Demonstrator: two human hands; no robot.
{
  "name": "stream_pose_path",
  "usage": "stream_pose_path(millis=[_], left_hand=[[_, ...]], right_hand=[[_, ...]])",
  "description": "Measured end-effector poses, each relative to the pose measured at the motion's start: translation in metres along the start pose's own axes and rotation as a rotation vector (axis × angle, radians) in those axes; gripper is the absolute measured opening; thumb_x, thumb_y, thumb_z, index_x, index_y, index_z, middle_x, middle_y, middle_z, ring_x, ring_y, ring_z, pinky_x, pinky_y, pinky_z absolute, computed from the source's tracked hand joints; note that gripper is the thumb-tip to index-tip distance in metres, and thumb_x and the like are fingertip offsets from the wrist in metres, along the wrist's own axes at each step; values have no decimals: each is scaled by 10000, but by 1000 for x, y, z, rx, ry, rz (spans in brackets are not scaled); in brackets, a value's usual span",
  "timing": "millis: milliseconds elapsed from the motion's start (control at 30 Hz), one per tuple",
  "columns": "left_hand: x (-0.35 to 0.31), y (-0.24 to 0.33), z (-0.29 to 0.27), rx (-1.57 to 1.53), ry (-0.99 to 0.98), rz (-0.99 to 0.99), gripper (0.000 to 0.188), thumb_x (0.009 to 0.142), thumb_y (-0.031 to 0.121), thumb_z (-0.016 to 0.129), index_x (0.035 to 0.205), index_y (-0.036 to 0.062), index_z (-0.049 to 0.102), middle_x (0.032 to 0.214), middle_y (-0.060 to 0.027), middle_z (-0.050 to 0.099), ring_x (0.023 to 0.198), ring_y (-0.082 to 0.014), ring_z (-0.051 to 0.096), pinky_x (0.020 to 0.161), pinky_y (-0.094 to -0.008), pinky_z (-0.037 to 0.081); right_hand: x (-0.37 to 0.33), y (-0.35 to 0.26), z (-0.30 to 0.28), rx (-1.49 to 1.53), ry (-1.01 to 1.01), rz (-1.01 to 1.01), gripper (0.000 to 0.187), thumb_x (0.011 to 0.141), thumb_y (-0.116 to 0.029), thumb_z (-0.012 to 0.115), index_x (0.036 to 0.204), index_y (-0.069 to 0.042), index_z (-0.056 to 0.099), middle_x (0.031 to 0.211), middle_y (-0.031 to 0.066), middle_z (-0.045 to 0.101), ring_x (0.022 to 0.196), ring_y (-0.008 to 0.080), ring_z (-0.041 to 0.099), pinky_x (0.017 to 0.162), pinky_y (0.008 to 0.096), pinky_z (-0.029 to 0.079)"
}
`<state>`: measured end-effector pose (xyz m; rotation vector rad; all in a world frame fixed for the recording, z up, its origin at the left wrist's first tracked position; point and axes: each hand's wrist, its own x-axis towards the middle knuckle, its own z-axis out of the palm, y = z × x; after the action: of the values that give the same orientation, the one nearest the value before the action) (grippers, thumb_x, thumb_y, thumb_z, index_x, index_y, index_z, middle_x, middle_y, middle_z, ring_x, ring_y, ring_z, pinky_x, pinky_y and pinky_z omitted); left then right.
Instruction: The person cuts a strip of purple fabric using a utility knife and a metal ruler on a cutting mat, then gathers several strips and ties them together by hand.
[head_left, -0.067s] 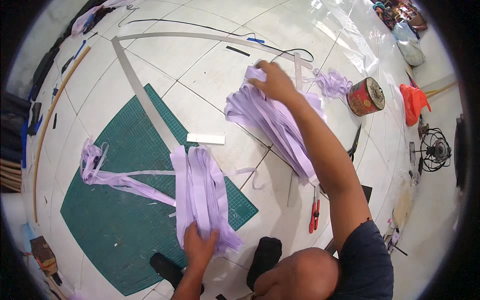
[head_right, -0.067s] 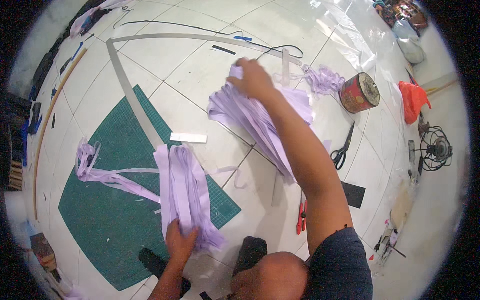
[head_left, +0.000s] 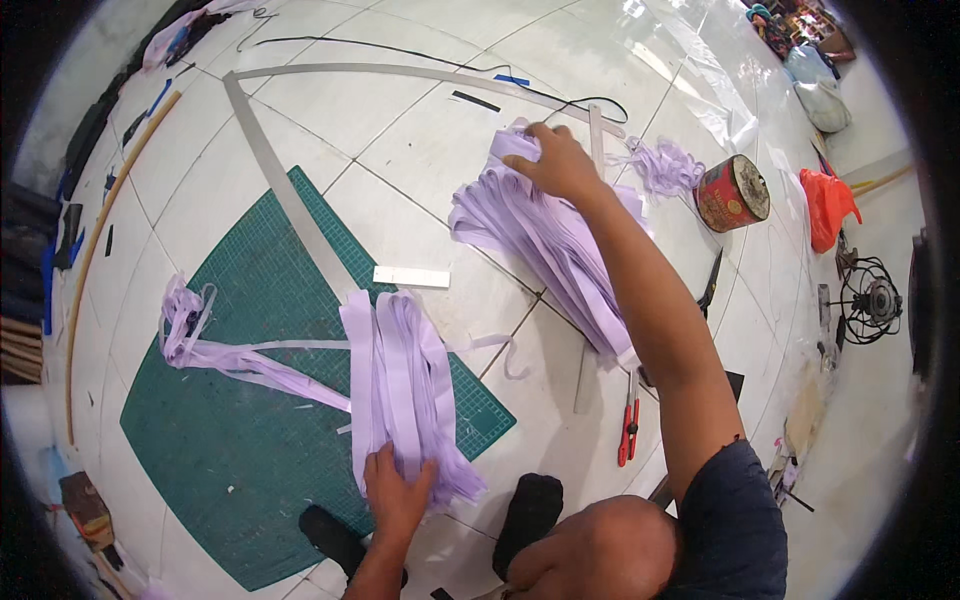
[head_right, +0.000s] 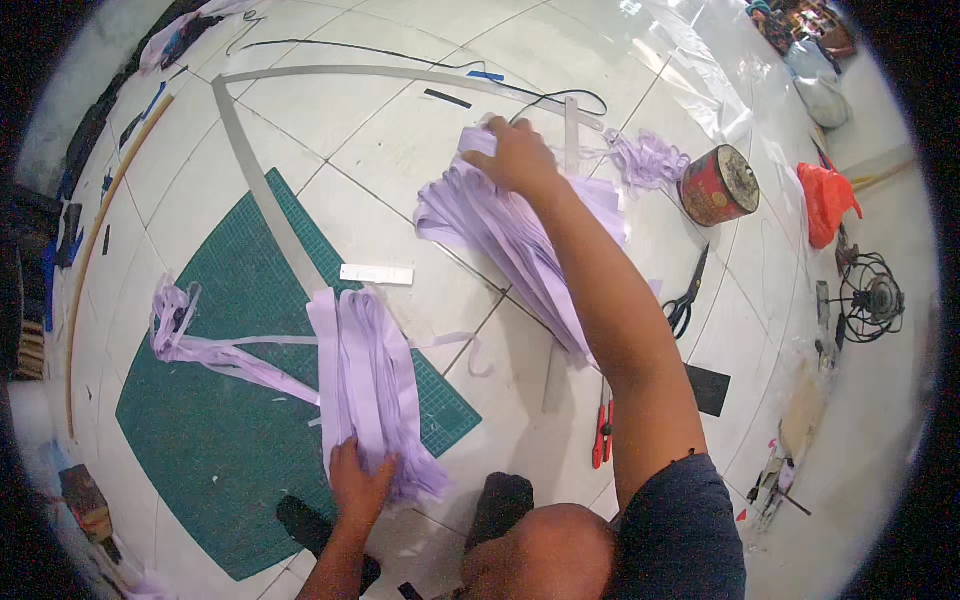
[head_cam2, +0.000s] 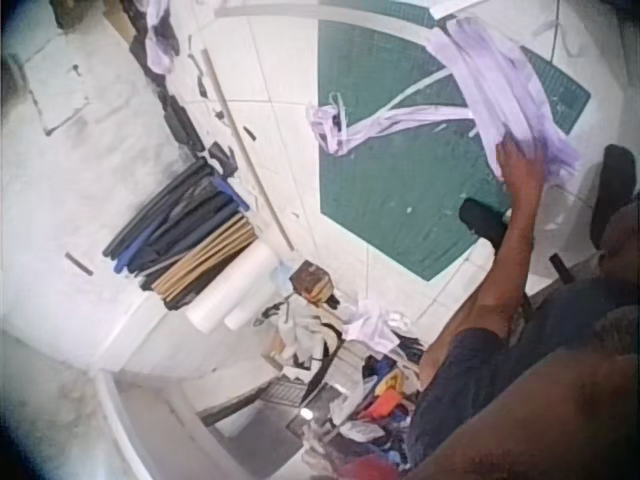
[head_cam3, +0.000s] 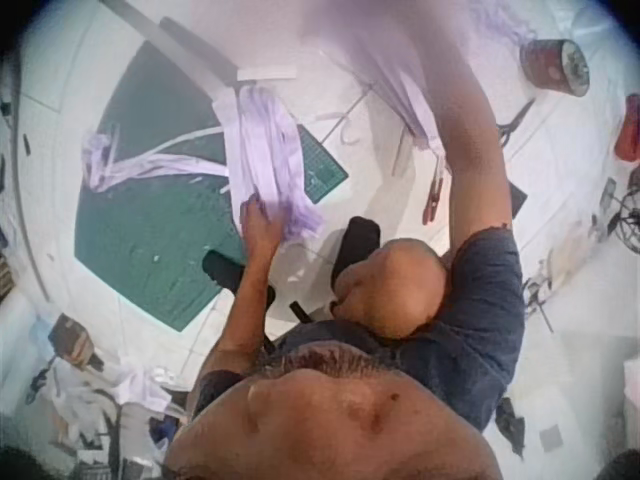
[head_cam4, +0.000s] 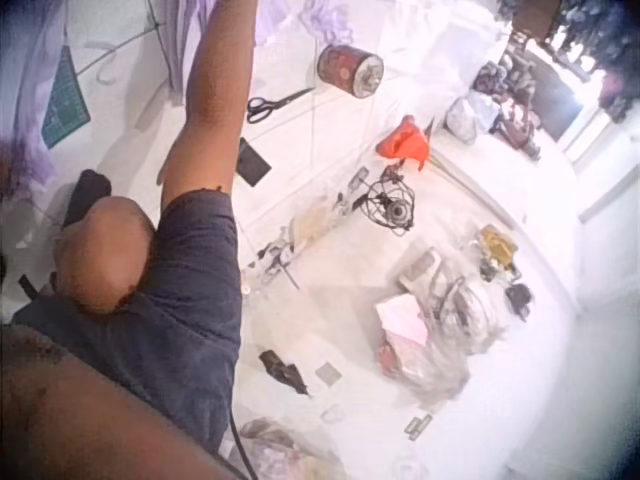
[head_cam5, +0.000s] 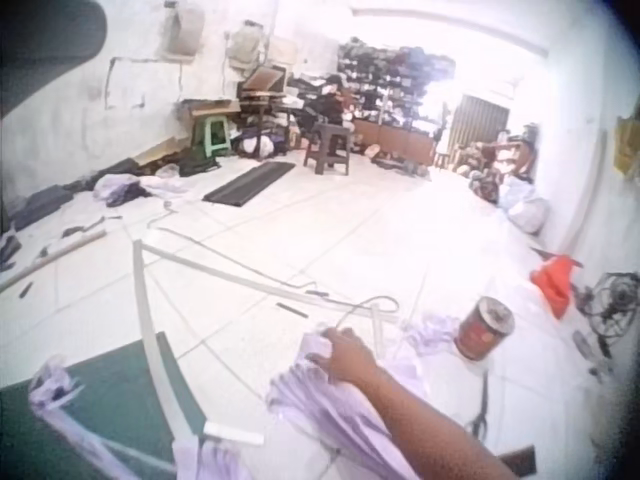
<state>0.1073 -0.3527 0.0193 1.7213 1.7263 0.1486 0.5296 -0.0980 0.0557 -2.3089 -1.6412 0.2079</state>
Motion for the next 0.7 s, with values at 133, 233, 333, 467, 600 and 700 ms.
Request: stream_pose_path(millis=[133, 233, 333, 467, 600, 700], left_hand=[[-5, 0, -5, 64, 21, 43, 739, 731, 383, 800, 1239, -79, 530, 1151, -226, 486, 1101, -406, 483, 974, -488, 400], [-3, 5, -9, 114, 43, 89, 745, 728, 378, 800, 1257, -65, 520, 1160, -225, 479, 1102, -410, 481, 974, -490, 399], [1, 8, -15, 133, 83, 129, 736, 727, 362, 798, 1269, -46, 513, 1173, -227, 481, 1117, -411, 484, 976, -487, 399], [9, 1, -18, 79, 125, 135, 706, 727, 308, 798, 1275, -27, 504, 1181, -224, 490, 1129, -408, 494, 980, -487, 397], [15, 6, -24, 40, 164, 151, 632, 746, 224, 785, 1262, -16, 513, 1171, -222, 500, 1129, -404, 504, 988, -489, 396], [16, 16, -33, 2, 174, 169, 581, 766, 172, 767, 1257, -9, 515, 1170, -223, 500, 1133, -401, 504, 995, -483, 395]], right_hand=[[0, -2, 11, -2, -182, 189, 971, 724, -714, 681, 1340, 22, 534, 1235, 337, 564, 1124, 413, 611, 938, 430, 507], [-1, -1, 26, 46, -134, 205, 917, 709, -665, 717, 1320, -1, 555, 1257, 320, 556, 1118, 435, 616, 934, 494, 507], [14, 30, 38, 112, -232, 201, 847, 738, -578, 727, 1296, 37, 559, 1184, 304, 609, 1056, 394, 654, 853, 468, 551], [10, 34, 33, 497, -257, 374, 650, 770, -361, 734, 1250, 49, 575, 1098, 243, 651, 892, 297, 691, 680, 388, 586], [11, 37, 38, 738, -168, 562, 489, 777, -205, 732, 1182, 35, 599, 999, 172, 672, 784, 226, 681, 596, 343, 571], [12, 46, 46, 868, -156, 606, 456, 797, -147, 717, 1203, -6, 565, 977, 127, 652, 764, 208, 655, 614, 352, 581]])
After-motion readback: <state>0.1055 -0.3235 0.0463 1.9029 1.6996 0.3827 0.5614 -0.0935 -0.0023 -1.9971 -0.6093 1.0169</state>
